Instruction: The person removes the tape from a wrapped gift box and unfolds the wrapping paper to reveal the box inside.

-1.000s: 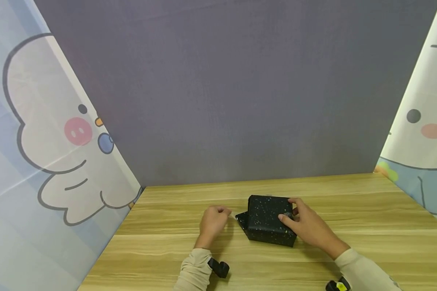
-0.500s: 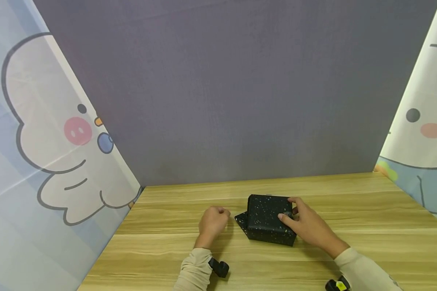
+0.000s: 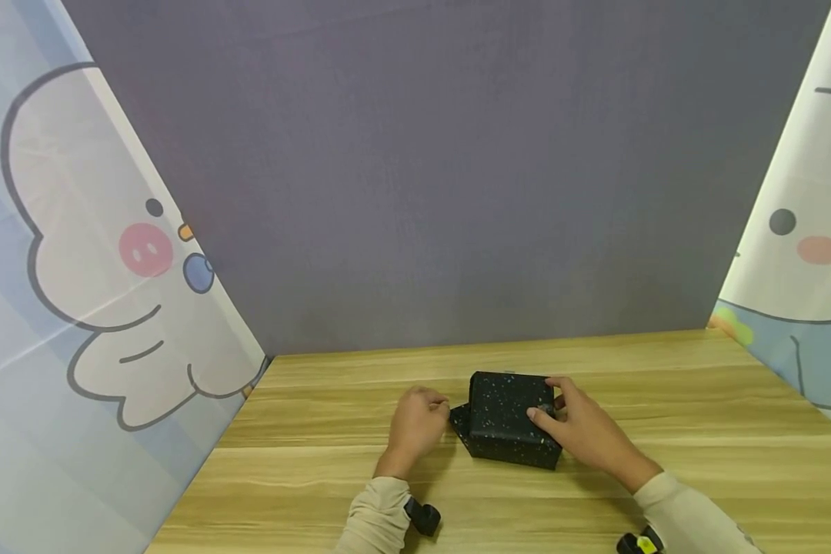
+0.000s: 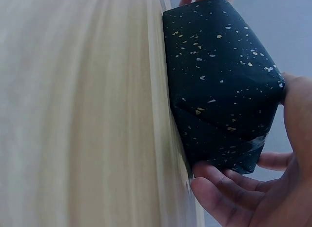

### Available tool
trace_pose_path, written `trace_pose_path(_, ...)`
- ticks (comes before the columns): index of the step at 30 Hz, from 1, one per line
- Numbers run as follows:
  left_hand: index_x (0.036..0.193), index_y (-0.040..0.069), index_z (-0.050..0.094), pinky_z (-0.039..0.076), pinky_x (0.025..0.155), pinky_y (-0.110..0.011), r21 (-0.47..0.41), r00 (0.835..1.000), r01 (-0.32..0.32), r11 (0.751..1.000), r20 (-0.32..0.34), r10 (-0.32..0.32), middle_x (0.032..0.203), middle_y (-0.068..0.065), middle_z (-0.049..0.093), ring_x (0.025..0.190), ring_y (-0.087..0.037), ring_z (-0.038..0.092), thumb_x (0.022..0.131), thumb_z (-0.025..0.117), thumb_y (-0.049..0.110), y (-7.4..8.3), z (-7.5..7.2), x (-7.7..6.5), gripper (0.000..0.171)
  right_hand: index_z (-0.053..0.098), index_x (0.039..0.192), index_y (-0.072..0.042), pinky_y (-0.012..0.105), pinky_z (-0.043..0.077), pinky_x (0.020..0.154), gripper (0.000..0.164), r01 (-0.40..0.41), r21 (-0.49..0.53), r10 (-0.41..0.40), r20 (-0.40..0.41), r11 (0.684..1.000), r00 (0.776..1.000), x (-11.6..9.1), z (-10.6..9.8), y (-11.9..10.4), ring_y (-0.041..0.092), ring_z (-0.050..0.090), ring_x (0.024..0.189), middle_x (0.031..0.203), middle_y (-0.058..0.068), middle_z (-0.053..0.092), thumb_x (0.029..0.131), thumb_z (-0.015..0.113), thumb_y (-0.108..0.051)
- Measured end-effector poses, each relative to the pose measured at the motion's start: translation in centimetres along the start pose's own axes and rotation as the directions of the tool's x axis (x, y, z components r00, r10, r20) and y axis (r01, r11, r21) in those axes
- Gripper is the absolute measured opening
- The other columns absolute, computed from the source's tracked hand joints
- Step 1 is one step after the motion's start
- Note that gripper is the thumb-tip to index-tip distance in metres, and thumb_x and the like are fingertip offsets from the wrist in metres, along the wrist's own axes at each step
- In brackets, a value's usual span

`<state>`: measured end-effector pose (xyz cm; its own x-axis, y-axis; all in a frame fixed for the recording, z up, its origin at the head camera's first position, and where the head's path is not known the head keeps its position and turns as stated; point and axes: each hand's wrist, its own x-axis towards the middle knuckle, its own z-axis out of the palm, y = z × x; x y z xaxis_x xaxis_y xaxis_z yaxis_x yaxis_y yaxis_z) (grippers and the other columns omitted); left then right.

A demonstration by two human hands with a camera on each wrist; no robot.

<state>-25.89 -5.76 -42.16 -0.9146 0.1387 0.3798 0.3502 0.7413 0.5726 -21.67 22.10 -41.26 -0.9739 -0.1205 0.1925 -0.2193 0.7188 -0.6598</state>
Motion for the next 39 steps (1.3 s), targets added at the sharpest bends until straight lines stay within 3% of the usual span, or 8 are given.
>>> trace_pose_path(4,0.101,0.007,0.079,0.053,0.083,-0.043,-0.006,0.995,-0.093,0.996,-0.035,0.093,0.105,-0.005,0.069,0.100,-0.027,0.064,0.093,0.068,0.013,0.4,0.5,-0.2,0.016,0.039,0.146,0.001,0.048,0.055,0.075,0.083,-0.007,0.007,0.006,0.011,1.000,1.000,-0.1,0.1,0.0,0.028,0.065,0.099,0.118,0.020,0.063,0.093,0.062,-0.060)
trace_pose_path(9,0.108,0.011,0.078,0.055,0.080,-0.039,-0.030,0.987,-0.158,0.987,-0.011,0.157,0.107,-0.002,0.070,0.098,-0.023,0.067,0.097,0.064,0.017,1.3,0.6,-0.5,0.019,0.039,0.146,0.000,0.048,0.055,0.075,0.082,-0.003,0.010,0.003,0.009,1.000,1.000,0.0,0.2,0.2,0.028,0.065,0.099,0.119,0.021,0.062,0.093,0.062,-0.059)
trace_pose_path(18,0.106,0.014,0.077,0.052,0.073,-0.029,-0.066,0.995,-0.096,0.993,0.013,0.097,0.098,0.005,0.070,0.085,-0.008,0.064,0.096,0.064,0.020,2.3,0.7,-0.5,0.017,0.040,0.145,0.000,0.048,0.055,0.075,0.080,0.003,0.001,-0.003,-0.004,1.000,1.000,0.0,0.3,0.1,0.027,0.066,0.098,0.118,0.021,0.062,0.094,0.063,-0.058)
trace_pose_path(27,0.109,0.011,0.075,0.053,0.074,-0.028,-0.172,0.993,-0.100,0.980,0.038,0.108,0.099,0.005,0.067,0.086,-0.008,0.063,0.097,0.065,0.020,2.9,1.1,-0.7,0.018,0.040,0.144,0.001,0.047,0.055,0.075,0.078,0.004,0.013,-0.004,-0.009,1.000,1.000,0.1,0.1,0.1,0.027,0.066,0.097,0.118,0.022,0.062,0.094,0.064,-0.055)
trace_pose_path(32,0.119,0.010,0.070,0.052,0.076,-0.031,-0.203,0.990,-0.097,0.974,0.083,0.116,0.101,0.004,0.066,0.088,-0.009,0.063,0.099,0.063,0.025,2.9,1.3,-0.7,0.026,0.040,0.145,0.001,0.047,0.055,0.075,0.079,0.003,0.023,-0.003,-0.005,1.000,1.000,0.0,0.0,0.1,0.027,0.066,0.097,0.118,0.022,0.062,0.095,0.064,-0.055)
trace_pose_path(39,0.140,0.012,0.056,0.053,0.079,-0.035,-0.192,0.982,-0.033,0.981,0.175,0.068,0.113,0.002,0.066,0.098,-0.014,0.065,0.103,0.057,0.039,2.7,1.0,-0.8,0.046,0.040,0.144,0.001,0.047,0.055,0.076,0.080,0.010,0.018,-0.010,-0.006,1.000,1.000,0.1,0.0,0.2,0.027,0.066,0.097,0.117,0.021,0.062,0.094,0.063,-0.056)
